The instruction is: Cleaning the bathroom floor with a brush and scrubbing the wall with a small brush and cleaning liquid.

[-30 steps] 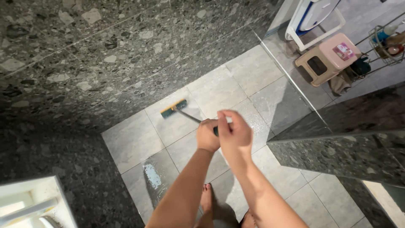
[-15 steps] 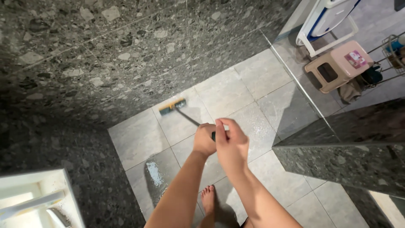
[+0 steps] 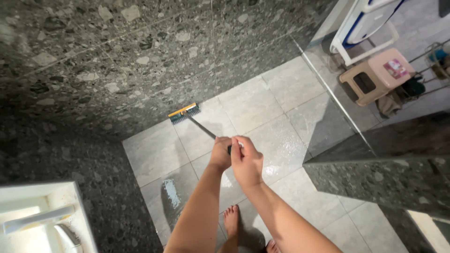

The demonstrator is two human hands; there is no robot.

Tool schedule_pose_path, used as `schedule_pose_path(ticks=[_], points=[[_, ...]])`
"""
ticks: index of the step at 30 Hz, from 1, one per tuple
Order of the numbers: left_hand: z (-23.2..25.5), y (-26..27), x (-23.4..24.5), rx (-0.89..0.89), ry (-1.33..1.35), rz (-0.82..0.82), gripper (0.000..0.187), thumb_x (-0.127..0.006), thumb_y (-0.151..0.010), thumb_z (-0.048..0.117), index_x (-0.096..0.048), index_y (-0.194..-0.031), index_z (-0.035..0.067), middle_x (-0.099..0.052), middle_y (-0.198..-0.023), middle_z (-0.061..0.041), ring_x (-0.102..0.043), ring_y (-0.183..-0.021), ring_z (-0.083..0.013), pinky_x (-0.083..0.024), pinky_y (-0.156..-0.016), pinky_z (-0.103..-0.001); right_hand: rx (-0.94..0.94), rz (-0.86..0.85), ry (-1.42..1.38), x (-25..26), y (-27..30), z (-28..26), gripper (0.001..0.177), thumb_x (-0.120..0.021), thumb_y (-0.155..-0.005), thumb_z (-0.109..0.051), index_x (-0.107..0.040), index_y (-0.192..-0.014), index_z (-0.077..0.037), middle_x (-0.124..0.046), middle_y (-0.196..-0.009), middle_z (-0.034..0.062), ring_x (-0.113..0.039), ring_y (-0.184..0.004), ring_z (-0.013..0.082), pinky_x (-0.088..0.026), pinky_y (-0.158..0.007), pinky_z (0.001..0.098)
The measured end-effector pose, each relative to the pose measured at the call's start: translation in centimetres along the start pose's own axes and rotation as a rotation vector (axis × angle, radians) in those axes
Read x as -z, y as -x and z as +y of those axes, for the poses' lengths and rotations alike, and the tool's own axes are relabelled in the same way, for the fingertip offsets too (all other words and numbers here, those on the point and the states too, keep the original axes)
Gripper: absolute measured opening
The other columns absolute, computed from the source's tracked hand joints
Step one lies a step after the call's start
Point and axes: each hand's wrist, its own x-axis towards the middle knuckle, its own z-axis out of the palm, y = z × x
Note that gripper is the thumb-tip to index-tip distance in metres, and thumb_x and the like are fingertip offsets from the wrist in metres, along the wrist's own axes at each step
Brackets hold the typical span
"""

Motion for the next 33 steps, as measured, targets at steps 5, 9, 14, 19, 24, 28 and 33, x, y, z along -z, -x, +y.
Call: schedule_pose_path(ticks=[5, 9, 14, 19, 24, 28, 33], points=[[0.2, 3.5, -1.7, -0.003, -0.051, -0.031, 0.011, -0.077, -0.075, 0.026, -0.069, -0.072, 0.019, -0.067, -0.074, -0.004, -0.064, -0.087, -0.0301, -0.037, -0.108, -0.05, -0.05, -0.012, -0.017, 2.3, 2.8, -0.1, 0.01, -0.069, -0.097, -0.016, -0.071, -0.104, -0.008, -0.065, -0.059, 0.0069, -0.053, -0.047, 0.0087, -0.045, -0.046, 0.0277], [4.2, 6.9, -3.4, -0.001, -0.033, -0.034, 0.018, -0.079, -0.075, 0.029, -0.067, -0.066, 0.02, -0.066, -0.068, -0.004, -0.065, -0.078, -0.0291, -0.045, -0.095, -0.04, -0.165, -0.039, 0.04, 6.7, 4.5, -1.7, 0.014, -0.069, -0.096, -0.02, -0.072, -0.104, -0.009, -0.066, -0.059, 0.0085, -0.054, -0.046, 0.0111, -0.046, -0.046, 0.0297], [10.2, 10.8, -4.7, -0.029, 0.023, 0.024, 0.012, -0.078, -0.074, 0.027, -0.073, -0.072, 0.017, -0.073, -0.073, -0.007, -0.067, -0.076, -0.0308, -0.052, -0.079, -0.04, -0.135, -0.085, 0.099, 12.1, 6.0, -3.6, 0.014, -0.068, -0.094, -0.02, -0.073, -0.102, -0.01, -0.068, -0.061, 0.0093, -0.06, -0.049, 0.0146, -0.048, -0.05, 0.0321], [15.5, 15.9, -5.9, 0.249, 0.177, -0.024, 0.017, -0.076, -0.074, 0.027, -0.071, -0.079, 0.012, -0.07, -0.07, -0.012, -0.067, -0.065, -0.0325, -0.055, -0.066, -0.041, -0.119, -0.146, 0.141, 17.4, 9.0, -7.1, 0.012, -0.067, -0.094, -0.019, -0.073, -0.1, -0.009, -0.068, -0.062, 0.0108, -0.061, -0.052, 0.0189, -0.049, -0.053, 0.0336], [12.4, 19.6, -6.9, 0.056, 0.19, 0.021, 0.018, -0.076, -0.074, 0.026, -0.066, -0.074, 0.011, -0.071, -0.075, -0.009, -0.069, -0.073, -0.0277, -0.055, -0.074, -0.041, -0.126, -0.306, 0.031, 17.8, 13.6, -5.0, 0.015, -0.066, -0.095, -0.022, -0.074, -0.099, -0.009, -0.072, -0.067, 0.0097, -0.066, -0.059, 0.0182, -0.052, -0.056, 0.0305], [8.8, 21.3, -6.5, -0.165, -0.158, -0.031, 0.008, -0.074, -0.075, 0.024, -0.073, -0.072, 0.016, -0.077, -0.078, -0.007, -0.069, -0.081, -0.0302, -0.032, -0.096, -0.061, 0.009, -0.36, -0.135, 16.4, 16.3, -5.1, 0.016, -0.065, -0.099, -0.022, -0.072, -0.103, -0.009, -0.077, -0.08, 0.0097, -0.07, -0.069, 0.0171, -0.055, -0.061, 0.029], [7.8, 19.4, -3.1, 0.119, 0.139, -0.008, 0.025, -0.064, -0.087, 0.034, -0.065, -0.067, 0.018, -0.072, -0.073, -0.001, -0.069, -0.082, -0.0238, -0.042, -0.108, -0.048, 0.035, -0.179, 0.026, 11.8, 15.1, -6.1, 0.012, -0.066, -0.099, -0.019, -0.071, -0.103, -0.009, -0.074, -0.077, 0.0111, -0.074, -0.065, 0.0203, -0.056, -0.059, 0.0311]])
